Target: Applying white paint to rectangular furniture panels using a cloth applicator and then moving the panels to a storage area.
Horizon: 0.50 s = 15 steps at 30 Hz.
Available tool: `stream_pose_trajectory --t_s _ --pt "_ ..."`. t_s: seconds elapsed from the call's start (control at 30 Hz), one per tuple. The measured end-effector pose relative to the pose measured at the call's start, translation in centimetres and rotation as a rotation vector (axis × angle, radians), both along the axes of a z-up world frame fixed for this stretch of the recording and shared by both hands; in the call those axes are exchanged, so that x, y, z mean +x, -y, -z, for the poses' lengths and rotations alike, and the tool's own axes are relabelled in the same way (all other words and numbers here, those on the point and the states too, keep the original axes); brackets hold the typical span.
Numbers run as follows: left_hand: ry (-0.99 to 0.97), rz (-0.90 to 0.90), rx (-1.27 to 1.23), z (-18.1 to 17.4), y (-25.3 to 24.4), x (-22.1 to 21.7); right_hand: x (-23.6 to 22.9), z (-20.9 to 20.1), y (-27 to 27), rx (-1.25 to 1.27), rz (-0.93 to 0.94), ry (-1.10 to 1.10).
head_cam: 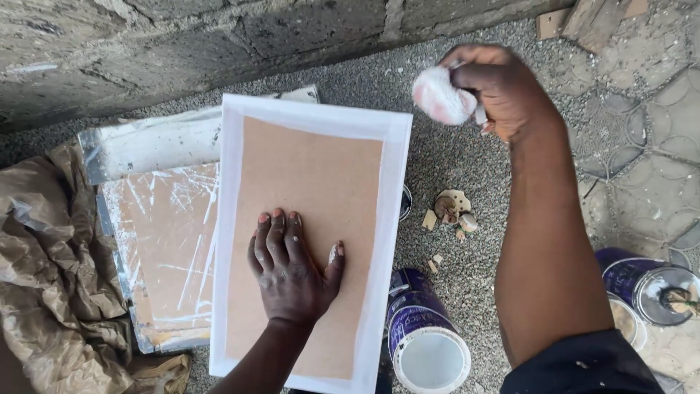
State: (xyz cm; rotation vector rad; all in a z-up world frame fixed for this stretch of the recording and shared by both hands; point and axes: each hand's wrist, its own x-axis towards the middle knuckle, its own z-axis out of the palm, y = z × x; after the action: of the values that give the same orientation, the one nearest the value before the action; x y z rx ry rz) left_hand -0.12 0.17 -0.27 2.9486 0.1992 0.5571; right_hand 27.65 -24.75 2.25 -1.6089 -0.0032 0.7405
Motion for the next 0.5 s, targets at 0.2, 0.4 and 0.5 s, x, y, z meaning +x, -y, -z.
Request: stream_pose_trajectory --t_s 0.2,0.4,0.5 --pt "-0.012 0.017 -0.003 -0.7 0.0 0.0 -8.7 1.7 -0.8 -0.183 0.217 0.062" --pt "0.031 0.034 -0.032 -0.4 0.1 0.0 -22.6 1.6 -2.5 -0.341 0.063 -0.375" --pt "0.08 0.001 -0.076 0.0 0.1 -0.1 -30.9 4.3 -1.5 -0.114 0.073 -0.281"
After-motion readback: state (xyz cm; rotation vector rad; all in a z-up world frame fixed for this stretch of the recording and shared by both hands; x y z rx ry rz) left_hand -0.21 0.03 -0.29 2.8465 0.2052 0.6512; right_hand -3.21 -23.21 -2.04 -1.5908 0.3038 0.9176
